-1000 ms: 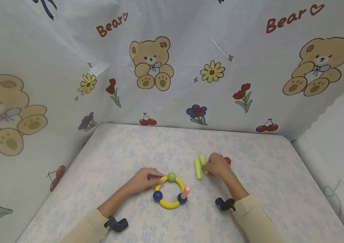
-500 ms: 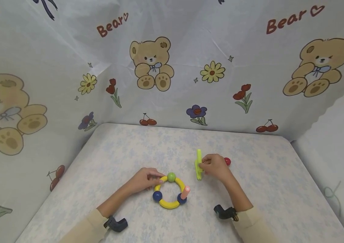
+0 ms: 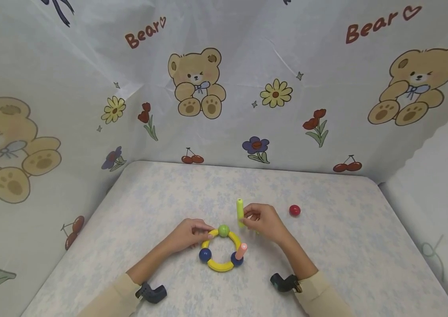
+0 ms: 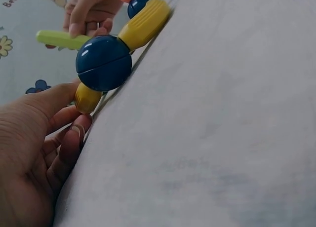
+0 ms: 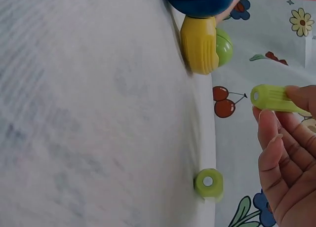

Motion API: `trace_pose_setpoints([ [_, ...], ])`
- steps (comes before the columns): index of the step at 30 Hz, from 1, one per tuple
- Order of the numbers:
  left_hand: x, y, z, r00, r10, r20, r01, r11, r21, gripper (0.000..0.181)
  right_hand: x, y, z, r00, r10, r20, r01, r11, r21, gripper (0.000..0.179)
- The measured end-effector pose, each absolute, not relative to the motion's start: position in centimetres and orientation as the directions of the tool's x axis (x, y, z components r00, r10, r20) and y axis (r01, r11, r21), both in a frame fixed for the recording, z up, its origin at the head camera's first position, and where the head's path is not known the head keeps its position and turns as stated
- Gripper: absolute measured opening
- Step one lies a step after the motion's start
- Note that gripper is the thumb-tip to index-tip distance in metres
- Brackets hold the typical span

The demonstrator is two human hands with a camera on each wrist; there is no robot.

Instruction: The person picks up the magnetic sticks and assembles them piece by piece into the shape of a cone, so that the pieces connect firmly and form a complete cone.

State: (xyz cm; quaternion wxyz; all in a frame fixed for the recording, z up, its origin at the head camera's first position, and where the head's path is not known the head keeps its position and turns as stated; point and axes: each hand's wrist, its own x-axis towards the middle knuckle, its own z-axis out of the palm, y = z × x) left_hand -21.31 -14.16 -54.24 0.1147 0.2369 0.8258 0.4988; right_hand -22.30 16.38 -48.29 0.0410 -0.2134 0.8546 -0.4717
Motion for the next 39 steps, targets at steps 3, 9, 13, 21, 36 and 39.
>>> trace_pose_setpoints([
  [3,-21.3,-14.1,-54.2,-0.867,0.496,0.048,0.276,0.398,0.875,0.025,-22.3,15.9,-48.4,-0.891,-0.432,0.143,-0.346,0.439,-0.829,0.012],
  [9,-21.1,-13.8,-54.0,-0.873,0.484,0.061,0.277,0.387,0.880,0.025,-22.1,15.0,-48.3,-0.860,-0.479,0.176,-0.404,0.429,-0.808,0.015],
  [13,-21.0,-13.8,-54.1,-0.874,0.481,0.062,0.274,0.385,0.881,0.024,-22.2,14.6,-48.5,-0.852,-0.488,0.190,-0.423,0.427,-0.799,0.014],
  [21,-21.3,-13.9,-54.2,-0.870,0.486,0.076,0.288,0.379,0.880,0.025,-22.6,14.1,-48.8,-0.842,-0.507,0.184,-0.428,0.422,-0.799,0.015],
  [36,-21.6,-14.3,-54.0,-0.851,0.524,0.023,0.265,0.392,0.881,0.027,-22.4,13.9,-48.8,-0.812,-0.576,0.096,-0.415,0.453,-0.789,0.008],
  [39,-21.7,-14.9,-53.3,-0.832,0.554,-0.023,0.232,0.386,0.893,0.031,-22.3,14.2,-48.9,-0.815,-0.579,0.030,-0.380,0.495,-0.781,0.009],
])
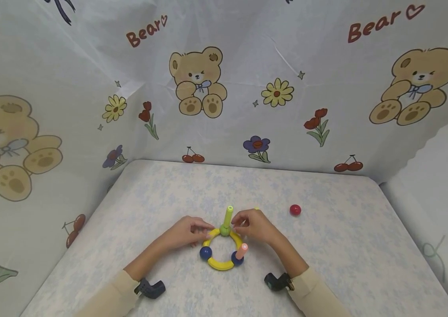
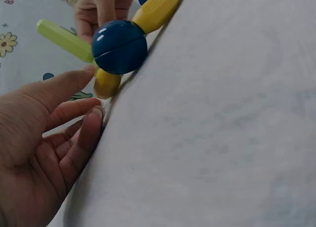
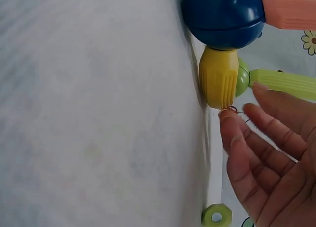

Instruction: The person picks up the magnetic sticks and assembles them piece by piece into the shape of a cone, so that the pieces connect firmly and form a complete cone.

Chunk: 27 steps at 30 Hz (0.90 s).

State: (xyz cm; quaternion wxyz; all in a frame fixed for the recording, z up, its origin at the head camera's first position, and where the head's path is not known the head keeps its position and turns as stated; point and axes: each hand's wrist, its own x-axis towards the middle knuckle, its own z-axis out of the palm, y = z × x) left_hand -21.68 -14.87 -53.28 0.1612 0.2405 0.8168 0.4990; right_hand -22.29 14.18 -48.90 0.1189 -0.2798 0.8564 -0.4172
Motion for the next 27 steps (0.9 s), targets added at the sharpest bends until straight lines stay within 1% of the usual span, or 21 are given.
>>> trace_pose_setpoints([
  [3,-21.7,-15.3,-52.5,-0.818,0.572,-0.063,0.204,0.391,0.898,0.032,-22.1,14.5,-48.9,-0.818,-0.575,-0.006,-0.358,0.519,-0.776,0.008],
  [6,-21.5,-15.4,-52.1,-0.817,0.569,-0.091,0.186,0.409,0.893,0.031,-22.0,14.8,-49.0,-0.816,-0.577,-0.035,-0.341,0.530,-0.776,0.007],
  [10,-21.4,-15.0,-52.2,-0.844,0.527,-0.101,0.162,0.430,0.888,0.026,-21.6,14.9,-49.0,-0.814,-0.575,-0.075,-0.312,0.544,-0.779,0.007],
  [14,-21.2,-14.6,-52.5,-0.872,0.480,-0.093,0.153,0.447,0.881,0.021,-21.1,15.0,-49.0,-0.823,-0.562,-0.084,-0.300,0.555,-0.776,0.008],
  [17,-21.1,-14.2,-52.7,-0.887,0.456,-0.078,0.154,0.451,0.879,0.018,-20.7,15.1,-49.0,-0.833,-0.549,-0.072,-0.301,0.559,-0.773,0.011],
  [21,-20.9,-13.9,-52.8,-0.898,0.435,-0.067,0.150,0.446,0.882,0.015,-20.3,15.3,-49.1,-0.833,-0.545,-0.098,-0.275,0.560,-0.781,0.012],
  [25,-20.9,-13.8,-52.5,-0.891,0.447,-0.081,0.150,0.458,0.876,0.016,-20.0,15.4,-49.0,-0.829,-0.546,-0.124,-0.253,0.563,-0.787,0.011],
  [27,-20.9,-14.0,-52.0,-0.872,0.479,-0.104,0.158,0.475,0.866,0.020,-20.1,15.4,-49.0,-0.837,-0.536,-0.107,-0.263,0.566,-0.781,0.011],
])
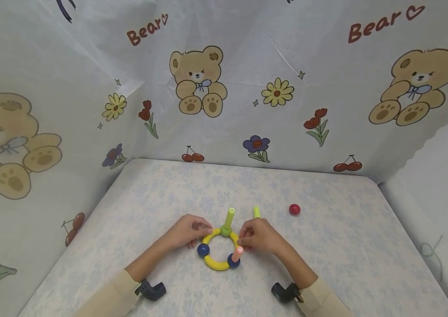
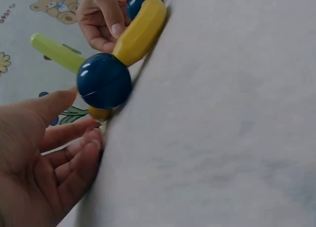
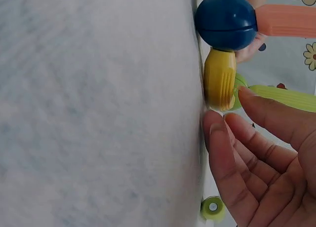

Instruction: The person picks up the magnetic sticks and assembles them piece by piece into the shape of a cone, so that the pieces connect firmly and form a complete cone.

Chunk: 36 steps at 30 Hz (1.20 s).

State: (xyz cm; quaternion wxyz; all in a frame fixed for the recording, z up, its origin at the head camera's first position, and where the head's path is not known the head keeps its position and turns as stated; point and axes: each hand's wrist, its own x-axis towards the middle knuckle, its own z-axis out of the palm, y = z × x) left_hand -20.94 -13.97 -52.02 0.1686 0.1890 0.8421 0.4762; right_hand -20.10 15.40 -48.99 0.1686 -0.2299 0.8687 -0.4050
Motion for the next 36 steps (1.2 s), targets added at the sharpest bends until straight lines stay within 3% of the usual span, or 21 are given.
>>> trace_pose_setpoints([
  [7,-20.6,-15.1,-49.1,-0.719,0.652,-0.239,0.237,0.554,0.798,0.060,-21.0,14.7,-48.7,-0.866,-0.498,-0.046,-0.269,0.541,-0.797,0.025],
  [13,-20.6,-15.2,-48.9,-0.679,0.695,-0.237,0.323,0.573,0.753,0.075,-21.7,13.9,-48.6,-0.842,-0.538,-0.032,-0.295,0.510,-0.808,0.025],
  [18,-20.7,-15.1,-49.1,-0.691,0.678,-0.250,0.288,0.575,0.766,0.072,-22.1,13.6,-48.7,-0.833,-0.554,-0.002,-0.331,0.501,-0.800,0.030],
  [22,-20.9,-15.3,-49.3,-0.724,0.644,-0.248,0.229,0.563,0.794,0.064,-22.2,13.7,-48.7,-0.836,-0.548,0.016,-0.347,0.506,-0.790,0.022],
  [36,-21.6,-15.5,-50.8,-0.831,0.539,-0.137,0.180,0.493,0.851,0.044,-20.9,15.6,-49.1,-0.843,-0.532,0.078,-0.392,0.508,-0.767,0.018],
])
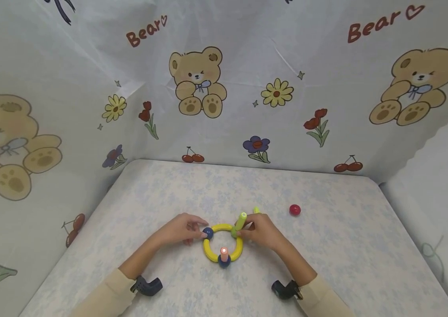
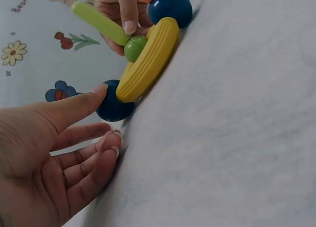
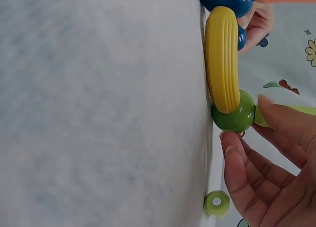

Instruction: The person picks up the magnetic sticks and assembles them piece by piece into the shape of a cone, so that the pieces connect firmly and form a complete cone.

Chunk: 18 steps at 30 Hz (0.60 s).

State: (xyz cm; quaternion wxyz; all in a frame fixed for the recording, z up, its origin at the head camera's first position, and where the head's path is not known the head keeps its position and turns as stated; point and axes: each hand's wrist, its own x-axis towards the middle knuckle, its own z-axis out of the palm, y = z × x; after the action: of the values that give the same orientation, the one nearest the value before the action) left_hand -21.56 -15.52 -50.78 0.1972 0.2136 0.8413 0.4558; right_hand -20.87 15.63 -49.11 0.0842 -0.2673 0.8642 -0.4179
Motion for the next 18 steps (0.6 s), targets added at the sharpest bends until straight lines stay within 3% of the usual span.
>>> trace_pose_setpoints([
  [8,-21.4,-14.6,-51.6,-0.905,0.420,-0.069,0.153,0.473,0.868,0.034,-20.0,16.3,-48.9,-0.819,-0.568,0.086,-0.420,0.491,-0.763,0.012],
  [18,-21.2,-13.7,-52.6,-0.929,0.371,-0.010,0.154,0.409,0.900,0.034,-19.0,16.2,-48.5,-0.807,-0.586,0.067,-0.440,0.522,-0.731,0.013],
])
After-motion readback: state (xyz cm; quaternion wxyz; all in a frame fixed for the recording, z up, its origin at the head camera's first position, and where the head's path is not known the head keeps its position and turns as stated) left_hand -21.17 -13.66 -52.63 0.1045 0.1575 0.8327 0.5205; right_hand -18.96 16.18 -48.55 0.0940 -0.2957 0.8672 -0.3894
